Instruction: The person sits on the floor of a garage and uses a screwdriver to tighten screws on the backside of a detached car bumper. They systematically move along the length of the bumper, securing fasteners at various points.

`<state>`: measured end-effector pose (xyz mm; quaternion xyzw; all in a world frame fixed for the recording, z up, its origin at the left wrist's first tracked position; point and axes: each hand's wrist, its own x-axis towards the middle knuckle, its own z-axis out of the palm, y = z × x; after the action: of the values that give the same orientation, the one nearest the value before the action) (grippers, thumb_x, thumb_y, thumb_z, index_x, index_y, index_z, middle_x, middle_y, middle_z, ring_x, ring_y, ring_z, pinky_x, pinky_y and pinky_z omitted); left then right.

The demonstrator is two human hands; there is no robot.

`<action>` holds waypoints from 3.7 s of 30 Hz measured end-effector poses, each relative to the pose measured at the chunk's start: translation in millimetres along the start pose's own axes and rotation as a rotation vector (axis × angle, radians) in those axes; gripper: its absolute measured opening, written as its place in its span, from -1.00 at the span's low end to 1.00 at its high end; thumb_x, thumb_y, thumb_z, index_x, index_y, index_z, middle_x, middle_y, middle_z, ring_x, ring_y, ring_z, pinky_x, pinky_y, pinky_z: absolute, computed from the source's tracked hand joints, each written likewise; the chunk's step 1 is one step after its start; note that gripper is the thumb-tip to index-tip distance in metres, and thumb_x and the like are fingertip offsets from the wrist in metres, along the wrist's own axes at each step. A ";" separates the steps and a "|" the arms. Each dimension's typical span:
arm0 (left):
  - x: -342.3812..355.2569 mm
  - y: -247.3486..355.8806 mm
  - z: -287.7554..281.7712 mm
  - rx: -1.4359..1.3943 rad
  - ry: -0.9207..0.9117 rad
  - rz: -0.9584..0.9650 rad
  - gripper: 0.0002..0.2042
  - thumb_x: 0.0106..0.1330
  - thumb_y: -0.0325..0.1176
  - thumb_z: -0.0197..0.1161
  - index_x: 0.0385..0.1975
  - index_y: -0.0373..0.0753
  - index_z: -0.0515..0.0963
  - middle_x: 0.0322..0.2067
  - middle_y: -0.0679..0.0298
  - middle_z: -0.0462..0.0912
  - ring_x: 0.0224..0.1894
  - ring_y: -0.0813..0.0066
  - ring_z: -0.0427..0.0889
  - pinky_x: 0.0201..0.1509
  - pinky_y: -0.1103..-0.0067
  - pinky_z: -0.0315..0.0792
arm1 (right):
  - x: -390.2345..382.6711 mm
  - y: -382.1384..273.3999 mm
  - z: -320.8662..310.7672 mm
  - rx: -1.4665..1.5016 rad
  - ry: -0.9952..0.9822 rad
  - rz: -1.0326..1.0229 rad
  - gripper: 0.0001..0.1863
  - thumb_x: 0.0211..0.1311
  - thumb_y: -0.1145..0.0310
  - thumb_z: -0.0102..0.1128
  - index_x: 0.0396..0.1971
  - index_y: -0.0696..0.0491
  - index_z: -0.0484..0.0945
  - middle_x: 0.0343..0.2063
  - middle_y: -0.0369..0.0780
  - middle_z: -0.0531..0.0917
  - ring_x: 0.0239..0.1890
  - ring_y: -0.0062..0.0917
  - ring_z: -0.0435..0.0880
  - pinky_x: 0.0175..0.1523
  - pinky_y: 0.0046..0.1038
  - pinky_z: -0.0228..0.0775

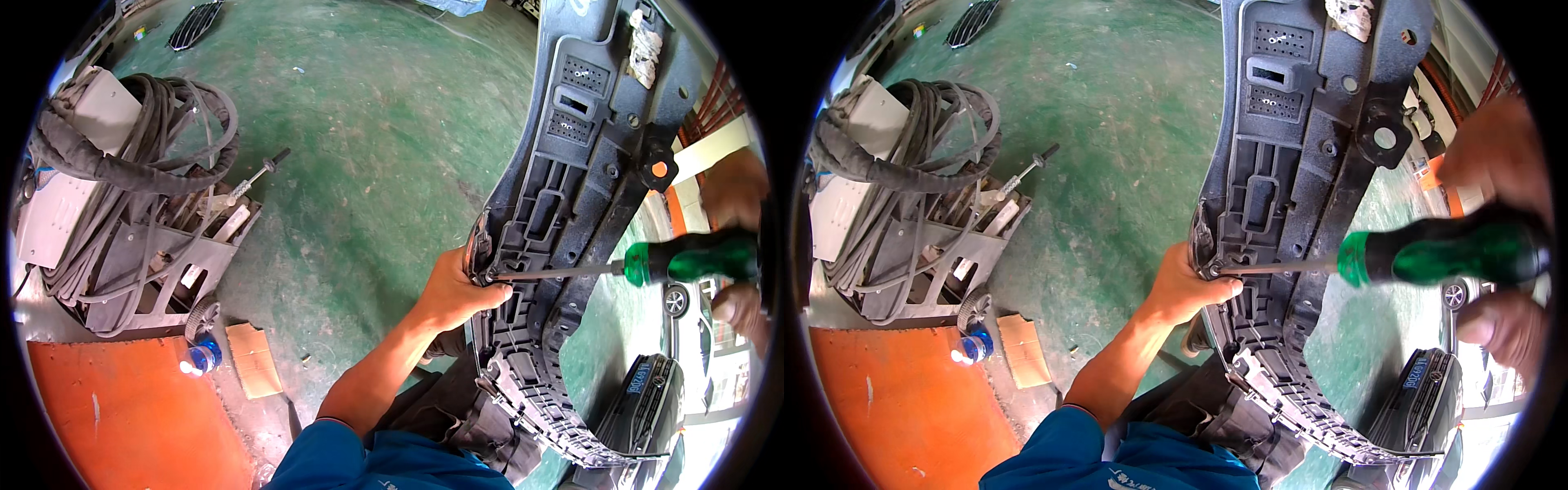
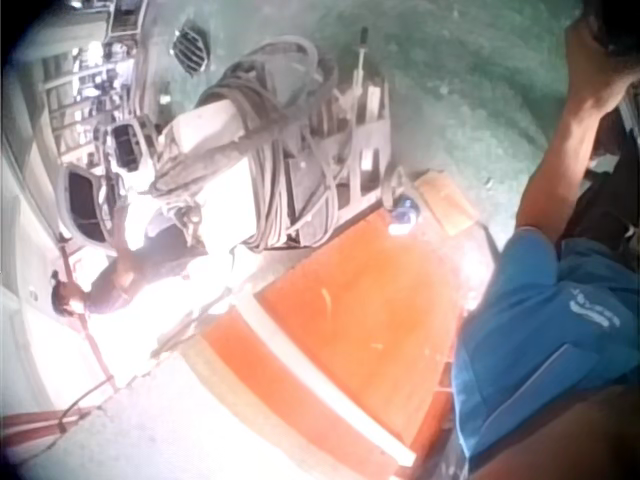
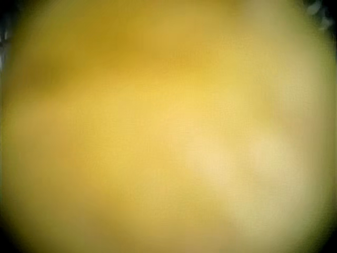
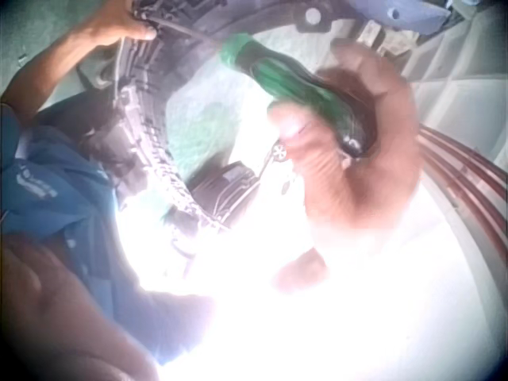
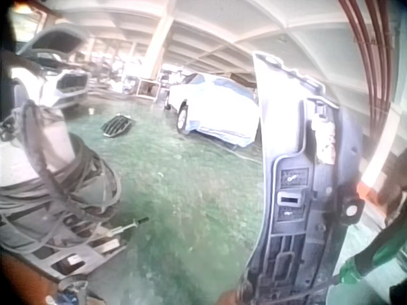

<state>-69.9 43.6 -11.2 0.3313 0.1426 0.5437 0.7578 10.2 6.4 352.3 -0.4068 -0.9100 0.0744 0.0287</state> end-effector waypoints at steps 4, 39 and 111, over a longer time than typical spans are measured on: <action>-2.9 10.7 -4.9 0.047 0.022 0.002 -0.74 0.07 -0.63 0.44 -0.20 -0.35 0.71 -0.33 0.36 0.73 -0.33 0.66 0.63 -0.20 0.60 0.51 | 6.5 -3.6 -1.9 0.022 0.022 -0.017 -0.54 0.39 0.12 0.37 0.04 0.20 0.61 -0.39 -0.25 0.64 -0.43 -0.66 0.55 -0.38 -0.58 0.41; -2.0 -0.1 0.1 0.096 0.045 0.066 -0.81 0.09 -0.61 0.46 -0.27 -0.33 0.69 -0.43 0.42 0.68 -0.45 0.72 0.57 -0.37 0.64 0.44 | 12.3 -27.2 -14.5 -0.052 -0.213 0.269 -0.70 0.30 0.25 0.44 -0.18 0.20 0.70 -0.61 -0.27 0.62 -0.61 -0.69 0.52 -0.58 -0.58 0.26; -12.3 -22.9 -15.1 0.048 0.129 0.155 -0.76 0.10 -0.61 0.46 -0.21 -0.35 0.68 -0.40 0.37 0.69 -0.46 0.64 0.60 -0.39 0.63 0.49 | -203.9 61.8 -18.1 0.026 0.195 0.709 -0.03 0.14 -0.44 0.32 0.19 0.21 0.55 -0.34 -0.24 0.66 -0.37 -0.61 0.63 -0.21 -0.54 0.41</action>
<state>-66.4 33.2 -39.2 0.3238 0.1779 0.6171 0.6948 193.9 -102.8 362.1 -0.7015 -0.7046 0.0521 0.0930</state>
